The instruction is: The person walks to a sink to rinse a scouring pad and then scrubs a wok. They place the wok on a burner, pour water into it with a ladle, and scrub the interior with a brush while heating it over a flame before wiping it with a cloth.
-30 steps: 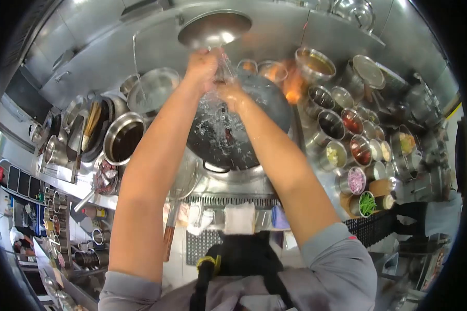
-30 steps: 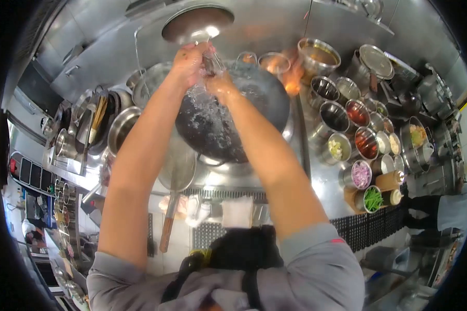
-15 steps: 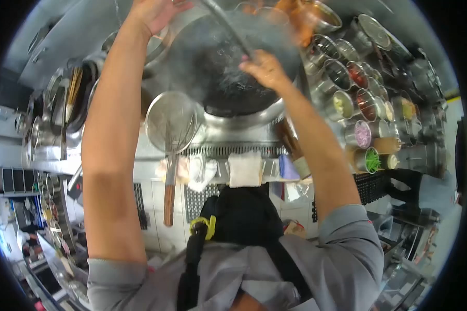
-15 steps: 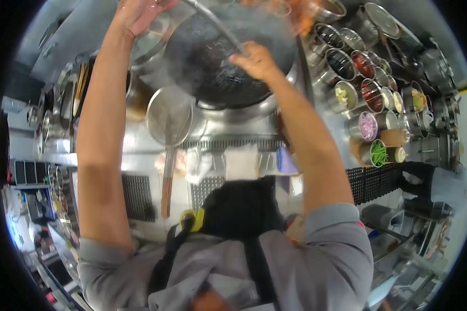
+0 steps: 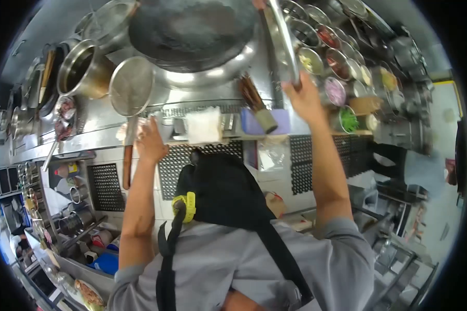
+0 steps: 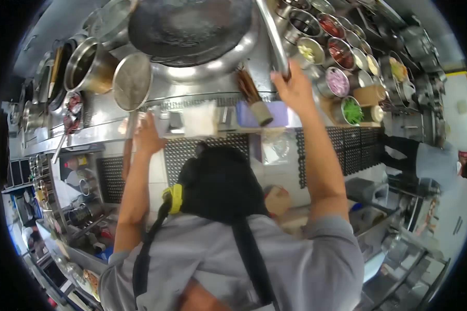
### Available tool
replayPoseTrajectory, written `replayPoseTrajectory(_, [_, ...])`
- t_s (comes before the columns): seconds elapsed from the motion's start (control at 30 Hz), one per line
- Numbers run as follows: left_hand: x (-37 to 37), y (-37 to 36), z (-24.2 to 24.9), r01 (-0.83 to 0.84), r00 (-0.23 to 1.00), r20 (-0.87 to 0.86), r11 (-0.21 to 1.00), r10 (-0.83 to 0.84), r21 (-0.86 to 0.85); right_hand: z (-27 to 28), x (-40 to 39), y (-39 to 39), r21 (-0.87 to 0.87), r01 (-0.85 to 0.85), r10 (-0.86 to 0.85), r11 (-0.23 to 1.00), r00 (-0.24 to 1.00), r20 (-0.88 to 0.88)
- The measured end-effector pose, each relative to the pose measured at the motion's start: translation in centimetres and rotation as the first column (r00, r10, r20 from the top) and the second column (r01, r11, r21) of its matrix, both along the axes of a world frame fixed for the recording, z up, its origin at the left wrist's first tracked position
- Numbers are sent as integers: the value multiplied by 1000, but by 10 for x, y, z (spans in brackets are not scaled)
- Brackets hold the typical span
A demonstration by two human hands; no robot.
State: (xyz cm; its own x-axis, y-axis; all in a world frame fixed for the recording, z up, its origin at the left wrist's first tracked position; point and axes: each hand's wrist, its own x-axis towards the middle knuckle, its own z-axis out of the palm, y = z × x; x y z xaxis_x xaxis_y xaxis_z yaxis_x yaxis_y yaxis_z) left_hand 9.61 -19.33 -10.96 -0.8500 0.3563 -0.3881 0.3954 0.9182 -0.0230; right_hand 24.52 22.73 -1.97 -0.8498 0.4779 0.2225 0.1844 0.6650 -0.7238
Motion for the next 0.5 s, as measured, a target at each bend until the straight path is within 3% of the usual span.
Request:
replayPoseTrajectory(0.03, [3, 7, 6, -10, 1000, -2, 998, 10, -59, 9, 39, -17, -120, -6, 11, 993, 999, 38])
replayPoseTrajectory(0.07, [5, 13, 9, -25, 1000, -11, 993, 24, -119, 0, 77, -27, -120, 6, 1, 993, 998, 62])
replayPoseTrajectory(0.1, [7, 13, -1, -18, 996, -87, 989, 5, -148, 8, 107, -50, 9, 95, -95, 995, 988, 121])
replayPoseTrajectory(0.13, [8, 16, -1, -37, 997, -71, 988, 27, -149, -18, 143, -52, -59, 114, -101, 992, 979, 179])
replayPoseTrajectory(0.2, [8, 25, 3, -68, 997, -49, 985, 61, -159, -40, 193, -72, -82, 137, -129, 987, 987, 95])
replayPoseTrajectory(0.27, [7, 30, 5, -70, 997, -55, 984, 62, -164, -70, 222, -78, -118, 116, -109, 986, 992, 66])
replayPoseTrajectory(0.33, [-5, 30, 1, -104, 994, -27, 986, 101, -132, -85, 232, -85, -147, 133, -99, 980, 972, 214])
replayPoseTrajectory(0.37, [-19, 19, -14, -126, 991, -56, 991, 124, -35, -93, 235, -87, -163, 140, -90, 977, 954, 285])
replayPoseTrajectory(0.4, [-25, 21, 3, -209, 978, 10, 978, 209, 24, -103, 237, -87, -198, 146, -81, 969, 949, 305])
replayPoseTrajectory(0.47, [-63, -19, -14, -113, 994, 48, 918, 102, 381, -124, 235, -86, -263, 142, -48, 954, 941, 336])
replayPoseTrajectory(0.5, [-72, -37, -19, -325, 935, 322, 721, 148, 612, -130, 234, -86, -276, 186, -58, 943, 909, 414])
